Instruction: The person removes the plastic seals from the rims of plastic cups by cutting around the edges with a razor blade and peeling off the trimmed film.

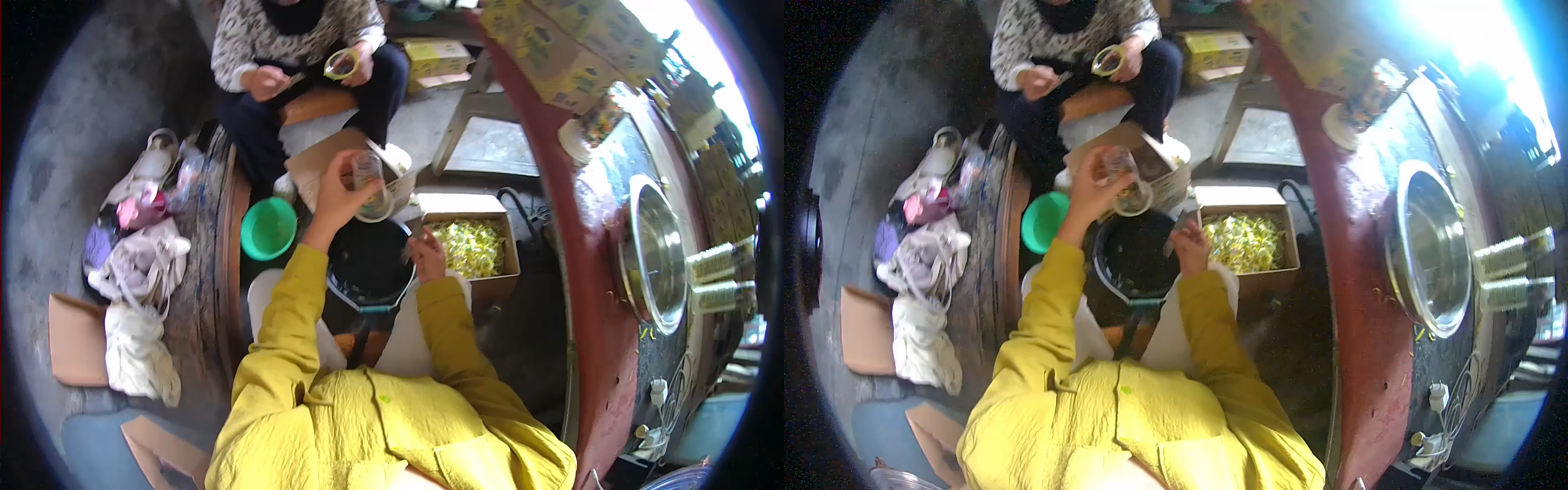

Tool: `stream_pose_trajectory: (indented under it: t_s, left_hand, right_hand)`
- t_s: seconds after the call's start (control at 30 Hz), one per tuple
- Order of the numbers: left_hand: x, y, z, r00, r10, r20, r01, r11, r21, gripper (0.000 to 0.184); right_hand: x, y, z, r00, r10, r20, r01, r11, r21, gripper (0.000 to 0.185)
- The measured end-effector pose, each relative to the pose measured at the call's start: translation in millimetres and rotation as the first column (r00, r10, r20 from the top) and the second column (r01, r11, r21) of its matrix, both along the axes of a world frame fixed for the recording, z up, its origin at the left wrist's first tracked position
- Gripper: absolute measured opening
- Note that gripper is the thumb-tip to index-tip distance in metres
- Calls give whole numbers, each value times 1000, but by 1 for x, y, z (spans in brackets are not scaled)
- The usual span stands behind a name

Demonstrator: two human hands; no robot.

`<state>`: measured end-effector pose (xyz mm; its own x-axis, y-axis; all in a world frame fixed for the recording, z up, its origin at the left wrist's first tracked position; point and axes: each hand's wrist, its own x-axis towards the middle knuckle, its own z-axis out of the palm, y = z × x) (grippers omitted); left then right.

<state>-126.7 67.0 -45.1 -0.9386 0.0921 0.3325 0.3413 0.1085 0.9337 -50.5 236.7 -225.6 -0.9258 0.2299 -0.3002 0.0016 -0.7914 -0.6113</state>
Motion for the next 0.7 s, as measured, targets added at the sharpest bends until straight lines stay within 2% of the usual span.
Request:
stream_pose_trajectory:
  t_s: [0.03, 0.1, 0.2, 0.3, 0.37, 0.43, 0.5, 0.53, 0.57, 0.67, 0.7]
  left_hand:
    - [-9, 6, 13, 998, -38, -54, 40, 998, 38, 49]
    - [-24, 23, 47, 983, -105, -152, 118, 990, 81, 48]
    - [-45, 49, 117, 946, -184, -266, 213, 973, 87, 46]
    - [-69, 82, 188, 877, -274, -395, 326, 943, 70, 44]
    - [-86, 112, 220, 800, -294, -523, 403, 909, 106, 51]
    - [-85, 142, 257, 802, -364, -473, 462, 880, 108, 64]
    - [-98, 184, 268, 775, -341, -532, 462, 880, 109, 65]
    - [-88, 200, 272, 833, -184, -521, 247, 968, 53, 64]
    - [-79, 215, 277, 854, -16, -520, 16, 1000, -4, 63]
    - [-70, 243, 287, 784, -302, -542, 322, 945, -61, 68]
    - [-66, 247, 290, 778, -300, -552, 271, 953, -135, 70]
  right_hand:
    - [0, 1, 3, 999, -11, -49, 9, 999, -43, 40]
    - [1, -2, 9, 999, -34, 16, 35, 999, -15, 37]
    - [2, 0, 7, 997, -23, 74, 18, 997, 70, 38]
    - [6, 1, 21, 997, -24, 69, 23, 1000, 20, 40]
    - [5, 2, 17, 999, -13, 39, 12, 1000, 27, 42]
    - [6, 2, 17, 999, -21, 33, 20, 1000, 22, 42]
    - [6, 2, 20, 999, -26, 44, 26, 1000, 14, 41]
    - [7, 2, 22, 998, -33, 55, 32, 999, 19, 40]
    - [7, 1, 23, 997, -39, 67, 38, 999, 24, 40]
    - [8, 4, 13, 1000, -21, 23, 22, 1000, -4, 40]
    - [8, 4, 11, 1000, -14, 12, 14, 1000, -8, 41]
